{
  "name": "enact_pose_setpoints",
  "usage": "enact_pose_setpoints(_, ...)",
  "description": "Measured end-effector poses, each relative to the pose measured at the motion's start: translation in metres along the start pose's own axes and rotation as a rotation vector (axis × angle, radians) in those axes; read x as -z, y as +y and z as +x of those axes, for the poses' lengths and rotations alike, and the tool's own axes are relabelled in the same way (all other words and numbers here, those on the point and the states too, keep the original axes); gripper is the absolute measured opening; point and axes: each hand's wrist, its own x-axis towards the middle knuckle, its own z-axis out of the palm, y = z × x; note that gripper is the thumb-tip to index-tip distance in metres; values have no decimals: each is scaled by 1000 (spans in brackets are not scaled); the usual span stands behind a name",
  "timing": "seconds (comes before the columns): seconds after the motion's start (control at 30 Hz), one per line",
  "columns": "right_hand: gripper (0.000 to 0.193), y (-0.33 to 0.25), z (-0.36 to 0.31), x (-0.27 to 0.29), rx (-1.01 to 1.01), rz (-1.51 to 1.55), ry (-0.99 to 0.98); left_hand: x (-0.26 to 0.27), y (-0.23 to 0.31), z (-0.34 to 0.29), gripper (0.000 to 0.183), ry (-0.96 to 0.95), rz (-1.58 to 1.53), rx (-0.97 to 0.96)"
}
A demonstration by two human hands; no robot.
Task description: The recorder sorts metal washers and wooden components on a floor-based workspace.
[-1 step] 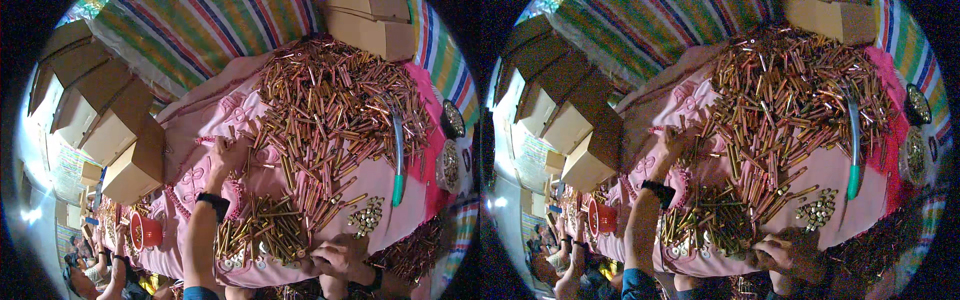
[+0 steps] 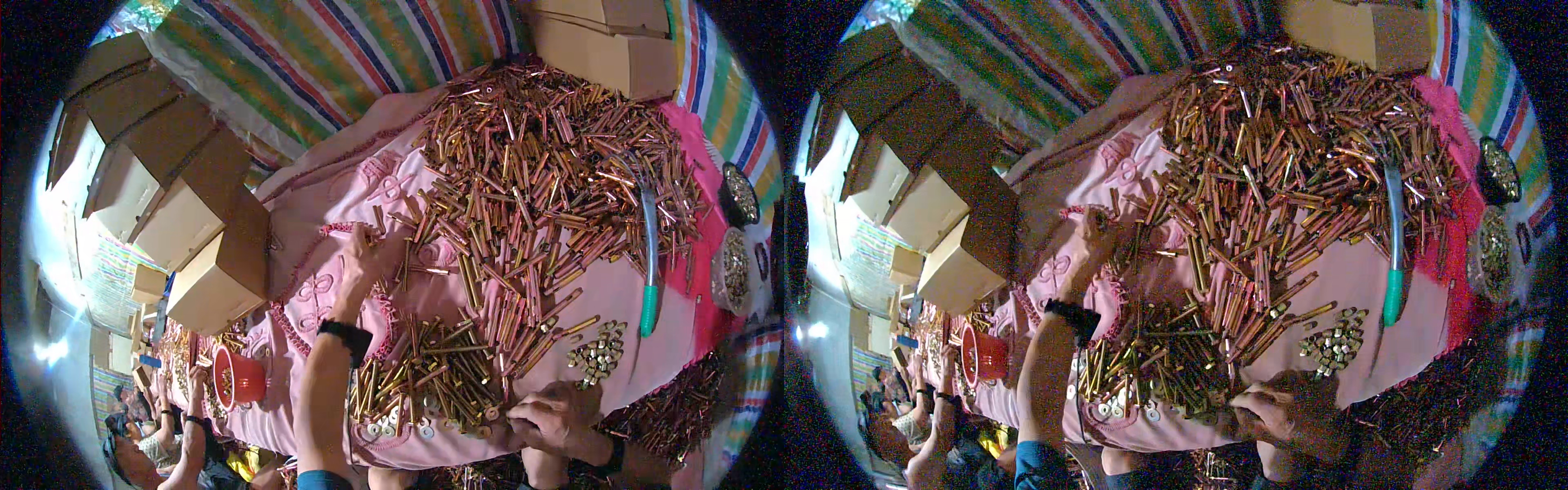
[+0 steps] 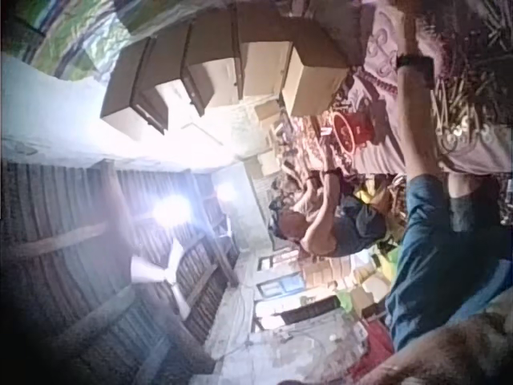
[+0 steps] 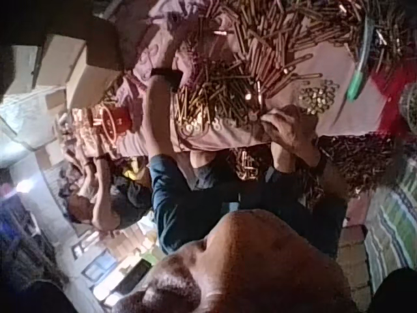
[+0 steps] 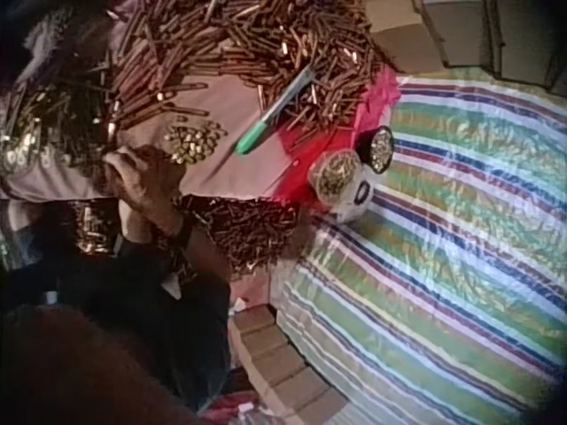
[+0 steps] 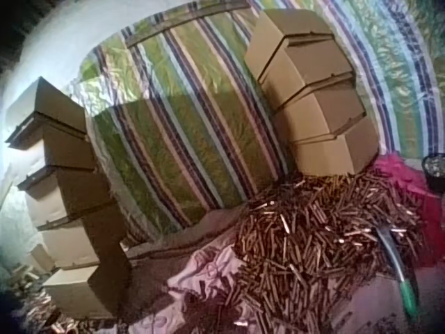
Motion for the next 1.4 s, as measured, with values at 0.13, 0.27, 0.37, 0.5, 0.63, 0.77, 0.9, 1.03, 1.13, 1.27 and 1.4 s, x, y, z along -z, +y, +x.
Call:
enact_pose_setpoints(0.13,20,-2,8,9,27,90,-20,12,32,-2,52,-283,-47,165)
enact_pose_setpoints(0.27,20,-7,9,12,-7,131,-46,1,62,1,70,-451,157,104)
enact_pose_setpoints(0.37,20,-8,4,2,-41,172,-89,8,47,6,71,-622,236,321)
enact_pose_setpoints(0.5,19,-11,10,5,-28,222,-69,-7,55,-8,57,-775,236,346)
enact_pose_setpoints(0.63,17,-10,9,9,-38,135,-14,6,95,1,52,-716,193,340)
enact_pose_setpoints(0.77,14,-15,15,12,-2,110,-52,1,92,9,44,-348,134,266)
enact_pose_setpoints(0.9,13,-6,15,21,42,-41,-34,-32,113,28,48,-443,-11,117)
enact_pose_setpoints(1.03,15,-4,3,-2,-27,149,10,-42,93,42,41,-459,235,347)
enact_pose_setpoints(1.13,16,-5,4,5,10,35,-2,-46,96,29,39,-455,227,246)
enact_pose_setpoints(1.27,17,-12,11,12,-5,-11,-52,-43,111,28,37,-499,198,157)
enact_pose_setpoints(1.4,22,-8,7,4,-40,-4,-79,-5,128,8,33,-454,23,296)
